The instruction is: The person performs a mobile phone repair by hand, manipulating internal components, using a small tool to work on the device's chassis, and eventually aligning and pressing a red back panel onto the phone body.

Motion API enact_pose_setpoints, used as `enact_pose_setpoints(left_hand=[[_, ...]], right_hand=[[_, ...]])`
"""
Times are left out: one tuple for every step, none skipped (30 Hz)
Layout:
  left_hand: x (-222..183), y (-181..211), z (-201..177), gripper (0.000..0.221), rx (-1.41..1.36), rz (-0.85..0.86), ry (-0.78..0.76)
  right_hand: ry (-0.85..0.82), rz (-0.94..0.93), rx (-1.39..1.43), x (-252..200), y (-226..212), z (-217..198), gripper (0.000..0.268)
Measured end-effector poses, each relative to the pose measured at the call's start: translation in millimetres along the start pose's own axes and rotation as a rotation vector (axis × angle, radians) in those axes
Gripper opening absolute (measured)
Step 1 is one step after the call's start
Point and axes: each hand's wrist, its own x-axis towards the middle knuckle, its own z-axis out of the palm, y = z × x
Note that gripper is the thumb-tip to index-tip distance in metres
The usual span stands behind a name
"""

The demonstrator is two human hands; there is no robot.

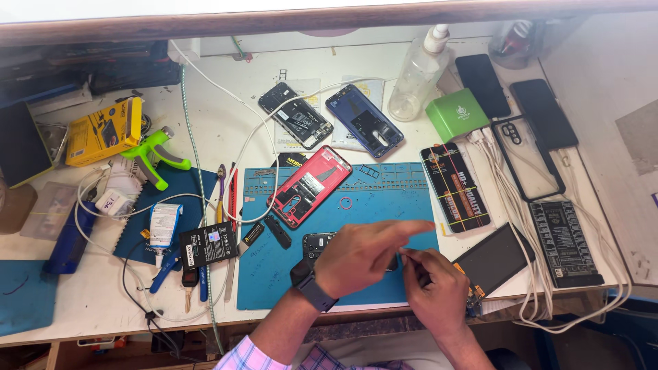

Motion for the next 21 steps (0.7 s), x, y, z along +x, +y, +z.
enact_pose_setpoints(left_hand=[[-7,1,0,0.049,-0.037,0.014,0.109],[-13,1,-1,0.047,-0.074,0.029,0.218],[-19,0,-5,0.046,-0.069,0.011,0.345],[-24,-2,-9,0.045,-0.063,-0.008,0.471],[-32,-3,-12,0.044,-0.059,-0.039,0.598],[-38,-6,-16,0.045,-0.006,-0.092,0.631],[-40,-12,-23,0.046,0.053,-0.143,0.667],[-41,-16,-28,0.048,0.113,-0.194,0.703],[-38,-21,-31,0.049,0.114,-0.205,0.693],[-34,-26,-33,0.05,0.115,-0.215,0.683],[-31,-29,-33,0.052,0.111,-0.231,0.666],[-28,-32,-31,0.051,0.134,-0.212,0.665],[-23,-35,-30,0.051,0.155,-0.188,0.66],[-20,-38,-30,0.05,0.177,-0.165,0.655],[-16,-41,-30,0.051,0.185,-0.144,0.647],[-12,-44,-30,0.051,0.192,-0.123,0.639],[-9,-46,-29,0.051,0.198,-0.104,0.631],[-7,-48,-27,0.051,0.188,-0.125,0.622],[-5,-49,-26,0.051,0.181,-0.147,0.614],[-3,-50,-26,0.051,0.173,-0.169,0.606],[-2,-52,-25,0.051,0.185,-0.157,0.604]], right_hand=[[-0.023,0.059,0.009,2,-4,-2,0.015],[-0.046,0.119,0.017,3,-7,-4,0.015],[-0.068,0.181,0.029,5,-10,-4,0.015],[-0.056,0.162,0.019,9,-11,-2,0.015],[-0.055,0.151,0.007,9,-12,-2,0.015],[-0.054,0.139,-0.004,7,-12,-3,0.015],[-0.047,0.111,-0.012,6,-12,-1,0.015],[-0.041,0.083,-0.019,5,-13,0,0.015],[-0.026,0.049,-0.024,6,-13,2,0.016],[-0.024,0.045,-0.018,7,-12,3,0.016],[-0.022,0.05,-0.017,5,-11,3,0.016],[-0.02,0.056,-0.015,4,-10,2,0.016],[-0.02,0.07,-0.022,2,-10,3,0.016],[-0.019,0.084,-0.028,1,-10,3,0.016],[-0.016,0.098,-0.039,1,-9,2,0.016],[-0.01,0.091,-0.024,1,-8,2,0.016],[-0.006,0.085,-0.01,1,-8,2,0.017],[-0.001,0.078,0.004,1,-8,2,0.017],[-0.003,0.078,0.003,1,-7,2,0.017],[-0.005,0.078,0.002,1,-7,3,0.017],[-0.009,0.078,0.0,1,-7,2,0.017]])
